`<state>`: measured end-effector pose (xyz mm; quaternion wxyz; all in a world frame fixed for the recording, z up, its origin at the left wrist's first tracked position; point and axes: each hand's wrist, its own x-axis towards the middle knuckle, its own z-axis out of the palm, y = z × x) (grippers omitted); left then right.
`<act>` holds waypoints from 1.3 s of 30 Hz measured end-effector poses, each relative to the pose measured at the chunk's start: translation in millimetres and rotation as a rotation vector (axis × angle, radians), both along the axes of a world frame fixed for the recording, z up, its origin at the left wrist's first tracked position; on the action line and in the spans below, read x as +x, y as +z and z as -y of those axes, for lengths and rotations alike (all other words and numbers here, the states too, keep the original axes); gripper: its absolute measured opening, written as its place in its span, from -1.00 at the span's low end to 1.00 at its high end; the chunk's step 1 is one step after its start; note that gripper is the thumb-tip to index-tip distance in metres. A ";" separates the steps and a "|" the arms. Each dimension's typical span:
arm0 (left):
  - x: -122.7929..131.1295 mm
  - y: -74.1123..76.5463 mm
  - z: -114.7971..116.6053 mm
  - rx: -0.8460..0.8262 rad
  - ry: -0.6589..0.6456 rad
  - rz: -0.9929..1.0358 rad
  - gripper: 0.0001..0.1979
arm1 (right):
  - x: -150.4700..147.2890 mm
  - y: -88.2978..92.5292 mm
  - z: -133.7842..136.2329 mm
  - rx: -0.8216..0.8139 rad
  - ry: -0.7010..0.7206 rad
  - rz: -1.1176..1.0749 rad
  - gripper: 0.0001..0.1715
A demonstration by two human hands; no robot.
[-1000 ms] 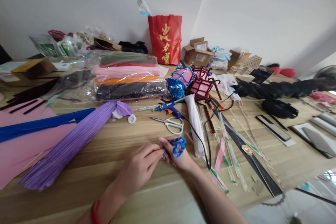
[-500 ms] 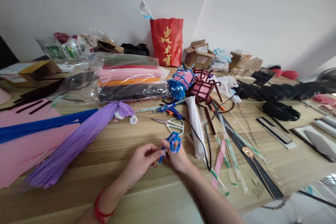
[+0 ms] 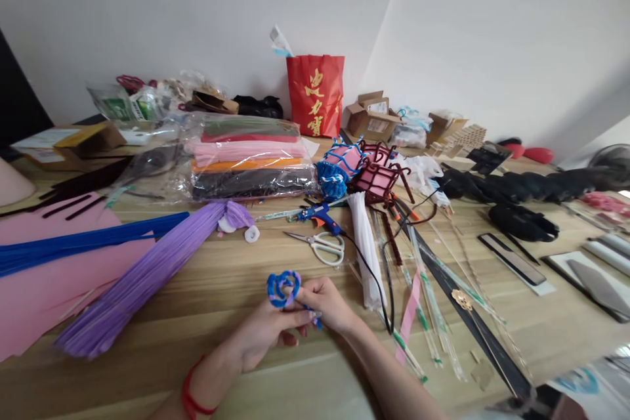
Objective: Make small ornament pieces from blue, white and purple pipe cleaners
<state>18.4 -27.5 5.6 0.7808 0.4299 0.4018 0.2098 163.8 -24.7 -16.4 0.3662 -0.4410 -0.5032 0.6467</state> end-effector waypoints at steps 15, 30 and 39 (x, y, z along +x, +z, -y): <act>-18.2 5.0 -19.1 0.021 0.183 0.126 -0.85 | -1.8 4.9 2.4 0.035 0.085 -0.211 -0.56; -17.4 1.9 -21.8 0.043 0.167 0.104 -0.82 | 0.5 11.6 4.1 0.045 0.073 -0.167 -0.61; -18.1 11.3 -20.1 0.224 0.163 0.022 -0.84 | 9.0 7.8 3.5 -0.110 0.059 -0.366 -0.63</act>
